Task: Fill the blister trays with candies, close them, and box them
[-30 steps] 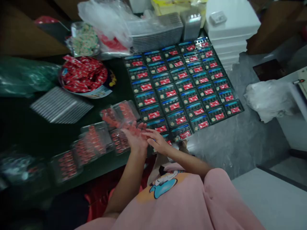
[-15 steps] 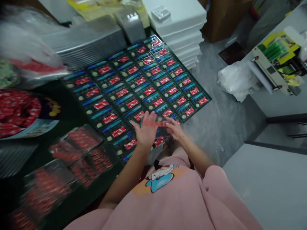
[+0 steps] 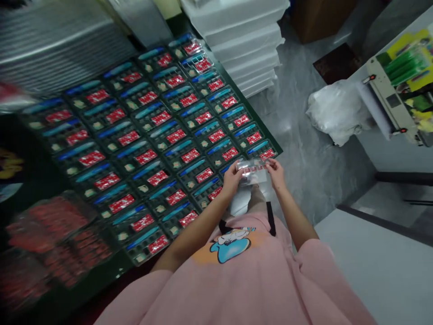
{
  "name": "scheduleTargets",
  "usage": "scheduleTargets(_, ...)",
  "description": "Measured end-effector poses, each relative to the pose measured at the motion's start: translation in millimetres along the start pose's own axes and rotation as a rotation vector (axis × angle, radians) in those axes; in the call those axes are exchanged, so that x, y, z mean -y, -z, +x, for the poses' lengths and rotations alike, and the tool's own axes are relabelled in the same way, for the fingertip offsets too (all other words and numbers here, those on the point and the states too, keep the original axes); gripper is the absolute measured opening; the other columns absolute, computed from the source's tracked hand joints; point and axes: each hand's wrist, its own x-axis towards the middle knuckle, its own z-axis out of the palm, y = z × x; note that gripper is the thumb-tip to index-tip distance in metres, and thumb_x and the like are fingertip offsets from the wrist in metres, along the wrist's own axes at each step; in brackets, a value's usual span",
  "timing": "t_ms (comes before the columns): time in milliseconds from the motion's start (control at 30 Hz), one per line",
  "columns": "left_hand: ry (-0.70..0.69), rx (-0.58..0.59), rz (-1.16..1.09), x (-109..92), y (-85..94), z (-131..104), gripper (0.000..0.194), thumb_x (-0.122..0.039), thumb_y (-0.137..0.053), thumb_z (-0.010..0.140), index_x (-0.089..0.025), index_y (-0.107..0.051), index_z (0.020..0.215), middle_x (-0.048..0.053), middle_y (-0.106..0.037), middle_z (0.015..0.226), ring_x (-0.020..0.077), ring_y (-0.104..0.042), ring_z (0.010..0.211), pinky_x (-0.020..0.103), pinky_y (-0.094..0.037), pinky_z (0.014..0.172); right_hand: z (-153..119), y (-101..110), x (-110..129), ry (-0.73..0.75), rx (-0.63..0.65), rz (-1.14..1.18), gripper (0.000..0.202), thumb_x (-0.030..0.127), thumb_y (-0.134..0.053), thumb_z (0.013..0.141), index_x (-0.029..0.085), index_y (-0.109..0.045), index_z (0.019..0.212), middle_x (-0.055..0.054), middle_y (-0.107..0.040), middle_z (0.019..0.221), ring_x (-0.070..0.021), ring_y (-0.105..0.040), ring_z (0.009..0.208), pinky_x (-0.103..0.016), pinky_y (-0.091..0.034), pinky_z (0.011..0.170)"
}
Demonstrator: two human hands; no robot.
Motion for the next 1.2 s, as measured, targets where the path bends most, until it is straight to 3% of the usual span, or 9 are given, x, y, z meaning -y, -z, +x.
scheduleTargets(133, 0.04, -0.127, 0.135, 3, -39.4, 42, 0.061, -0.016, -0.064, 0.078, -0.016, -0.053, 0.138, 0.0, -0.069, 0.083, 0.0142, -0.064, 0.077, 0.03, -0.05, 0.085, 66, 12, 2, 0.107, 0.052, -0.104, 0.046, 0.043, -0.061, 0.073, 0.016, -0.06, 0.11, -0.008, -0.069, 0.095, -0.0179, -0.064, 0.086, -0.033, -0.052, 0.079)
scheduleTargets(333, -0.078, -0.194, 0.359, 13, -56.3, 70, 0.05, -0.012, -0.066, 0.076, -0.018, -0.063, 0.126, 0.006, -0.064, 0.096, 0.0219, -0.062, 0.096, 0.036, -0.044, 0.098, 117, 10, 5, 0.229, 0.118, -0.313, 0.036, 0.031, -0.054, 0.082, 0.015, -0.063, 0.114, -0.01, -0.069, 0.1, -0.0192, -0.064, 0.091, -0.036, -0.05, 0.09)
scheduleTargets(500, -0.076, -0.175, 0.603, 15, -62.6, 73, 0.051, -0.013, -0.063, 0.079, -0.015, -0.059, 0.13, 0.011, -0.057, 0.106, 0.0262, -0.057, 0.108, 0.038, -0.044, 0.1, 129, 10, 3, 0.34, 0.148, -0.502, 0.031, 0.025, -0.051, 0.084, 0.017, -0.066, 0.11, -0.011, -0.067, 0.104, -0.0207, -0.061, 0.095, -0.038, -0.048, 0.094)
scheduleTargets(667, -0.044, -0.078, 0.899, 12, -66.4, 70, 0.053, -0.016, -0.059, 0.085, -0.012, -0.051, 0.137, 0.016, -0.053, 0.118, 0.0283, -0.057, 0.11, 0.04, -0.047, 0.096, 137, 10, -5, 0.397, 0.171, -0.528, 0.03, 0.026, -0.051, 0.084, 0.015, -0.067, 0.107, -0.012, -0.065, 0.103, -0.0219, -0.058, 0.096, -0.038, -0.047, 0.093)
scheduleTargets(967, -0.203, -0.053, 0.884, 19, -76.6, 71, 0.048, -0.012, -0.061, 0.083, -0.013, -0.055, 0.131, 0.019, -0.056, 0.118, 0.0288, -0.058, 0.108, 0.043, -0.049, 0.095, 136, 18, -8, 0.449, 0.154, -0.654, 0.035, 0.035, -0.044, 0.091, 0.015, -0.065, 0.111, -0.014, -0.066, 0.106, -0.0222, -0.055, 0.099, -0.037, -0.045, 0.094)
scheduleTargets(1033, -0.229, -0.061, 0.896, 14, -72.8, 64, 0.047, -0.019, -0.066, 0.082, -0.015, -0.059, 0.128, 0.015, -0.059, 0.115, 0.0263, -0.06, 0.106, 0.039, -0.051, 0.093, 140, 23, -14, 0.46, 0.09, -0.702, 0.035, 0.036, -0.046, 0.089, 0.015, -0.066, 0.109, -0.014, -0.068, 0.103, -0.0243, -0.058, 0.097, -0.04, -0.047, 0.091)
scheduleTargets(1100, -0.353, -0.071, 0.848, 7, -56.0, 51, 0.044, -0.024, -0.061, 0.087, -0.015, -0.058, 0.129, 0.017, -0.057, 0.121, 0.0264, -0.058, 0.113, 0.041, -0.05, 0.097, 147, 27, -20, 0.483, 0.009, -0.749, 0.034, 0.037, -0.05, 0.084, 0.016, -0.068, 0.104, -0.014, -0.068, 0.098, -0.0273, -0.061, 0.093, -0.044, -0.05, 0.088)
scheduleTargets(1200, -0.441, -0.245, 0.758, -3, 3.6, 15, 0.039, -0.027, -0.056, 0.09, -0.02, -0.059, 0.129, 0.018, -0.053, 0.131, 0.0266, -0.052, 0.124, 0.041, -0.047, 0.102, 151, 29, -22, 0.58, -0.147, -0.716, 0.034, 0.034, -0.057, 0.076, 0.018, -0.069, 0.103, -0.014, -0.069, 0.098, -0.034, -0.064, 0.096, -0.052, -0.052, 0.084)
